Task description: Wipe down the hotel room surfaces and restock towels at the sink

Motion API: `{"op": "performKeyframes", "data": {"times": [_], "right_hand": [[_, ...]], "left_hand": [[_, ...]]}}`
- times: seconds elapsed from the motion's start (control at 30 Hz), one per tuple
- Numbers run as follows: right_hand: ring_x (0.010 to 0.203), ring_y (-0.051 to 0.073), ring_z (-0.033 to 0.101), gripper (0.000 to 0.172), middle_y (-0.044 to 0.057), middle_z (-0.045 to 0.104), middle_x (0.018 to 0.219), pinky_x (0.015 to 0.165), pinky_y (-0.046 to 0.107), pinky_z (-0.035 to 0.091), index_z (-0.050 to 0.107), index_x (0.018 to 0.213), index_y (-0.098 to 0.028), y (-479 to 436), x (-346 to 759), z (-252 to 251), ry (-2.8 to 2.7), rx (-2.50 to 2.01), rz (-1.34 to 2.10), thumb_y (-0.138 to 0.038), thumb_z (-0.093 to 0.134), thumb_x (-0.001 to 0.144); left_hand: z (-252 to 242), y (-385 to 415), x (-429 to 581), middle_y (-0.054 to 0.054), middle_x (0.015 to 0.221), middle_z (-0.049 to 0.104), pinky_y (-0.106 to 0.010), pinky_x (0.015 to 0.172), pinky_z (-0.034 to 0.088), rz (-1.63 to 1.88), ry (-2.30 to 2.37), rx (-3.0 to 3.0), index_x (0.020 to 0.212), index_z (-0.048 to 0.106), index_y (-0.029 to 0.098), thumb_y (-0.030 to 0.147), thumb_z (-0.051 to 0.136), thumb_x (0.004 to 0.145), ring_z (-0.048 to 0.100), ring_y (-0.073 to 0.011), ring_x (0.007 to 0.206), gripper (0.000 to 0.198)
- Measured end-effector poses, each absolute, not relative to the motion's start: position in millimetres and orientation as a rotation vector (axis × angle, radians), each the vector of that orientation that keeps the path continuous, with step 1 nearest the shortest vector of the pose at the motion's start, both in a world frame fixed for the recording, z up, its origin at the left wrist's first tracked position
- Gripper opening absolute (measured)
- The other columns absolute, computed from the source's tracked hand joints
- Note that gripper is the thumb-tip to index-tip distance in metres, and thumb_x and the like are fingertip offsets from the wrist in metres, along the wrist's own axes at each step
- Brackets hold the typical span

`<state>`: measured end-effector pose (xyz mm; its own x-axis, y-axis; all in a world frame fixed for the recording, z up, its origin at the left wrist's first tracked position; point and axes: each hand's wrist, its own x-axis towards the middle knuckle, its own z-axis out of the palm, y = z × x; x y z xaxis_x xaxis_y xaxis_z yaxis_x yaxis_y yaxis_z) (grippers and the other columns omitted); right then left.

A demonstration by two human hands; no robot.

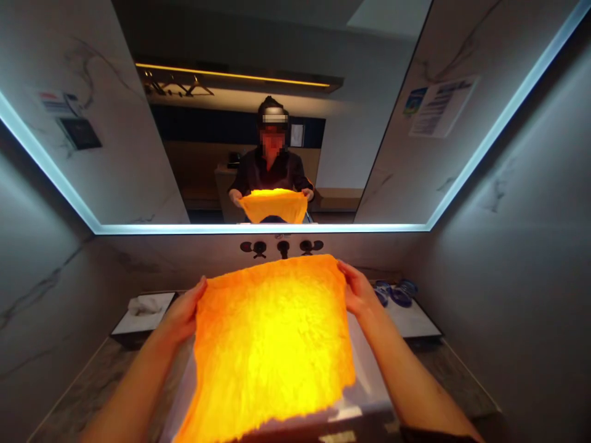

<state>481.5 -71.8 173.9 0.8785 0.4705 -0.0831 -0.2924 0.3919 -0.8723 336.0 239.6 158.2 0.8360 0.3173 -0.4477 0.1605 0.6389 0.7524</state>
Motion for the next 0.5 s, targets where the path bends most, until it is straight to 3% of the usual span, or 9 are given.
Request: {"op": "performKeyframes", "data": {"times": [0.1,0.17,0.27,0.4,0.5], "right_hand": [[0.088,0.023,0.071,0.037,0.005,0.075,0.093,0.079,0.032,0.058,0.069,0.092,-0.022,-97.5,482.3,174.1,-0.255,-1.094,0.453,-0.022,0.079,0.056],[0.09,0.021,0.071,0.046,0.004,0.075,0.098,0.083,0.03,0.057,0.072,0.097,-0.022,-106.2,478.4,175.9,-0.334,-1.132,0.417,-0.016,0.08,0.052],[0.087,0.024,0.072,0.038,0.008,0.076,0.095,0.082,0.032,0.058,0.073,0.088,-0.017,-112.1,478.9,178.1,-0.255,-1.218,0.445,-0.014,0.079,0.05],[0.089,0.026,0.073,0.032,0.014,0.075,0.099,0.082,0.035,0.059,0.071,0.095,-0.012,-115.0,489.5,180.2,-0.125,-1.16,0.771,-0.026,0.075,0.066],[0.09,0.024,0.073,0.025,0.012,0.075,0.091,0.082,0.033,0.059,0.069,0.092,-0.014,-110.8,494.2,188.6,-0.045,-1.06,0.811,-0.029,0.071,0.072]], "left_hand": [[170.2,262.4,329.3,-0.008,0.076,0.072,-0.028,0.059,0.061,0.247,0.591,0.898,0.093,0.066,0.013,0.026,0.065,0.086,0.068,-0.0198,0.061,0.015],[179.0,267.6,324.5,-0.006,0.087,0.074,-0.027,0.062,0.061,0.378,0.426,0.995,0.1,0.067,0.014,0.026,0.077,0.075,0.07,-0.0208,0.067,0.029],[187.9,268.8,319.3,-0.01,0.093,0.075,-0.027,0.063,0.061,0.17,0.349,1.162,0.1,0.071,0.011,0.026,0.09,0.061,0.071,-0.0237,0.072,0.046],[195.3,261.2,321.8,-0.015,0.104,0.074,-0.032,0.073,0.062,-0.069,0.372,1.031,0.101,0.072,0.009,0.032,0.091,0.061,0.072,-0.0277,0.082,0.05],[204.6,248.6,332.7,-0.017,0.095,0.074,-0.032,0.074,0.062,-0.02,0.358,0.96,0.092,0.072,0.007,0.021,0.089,0.058,0.073,-0.0272,0.079,0.04]]}}
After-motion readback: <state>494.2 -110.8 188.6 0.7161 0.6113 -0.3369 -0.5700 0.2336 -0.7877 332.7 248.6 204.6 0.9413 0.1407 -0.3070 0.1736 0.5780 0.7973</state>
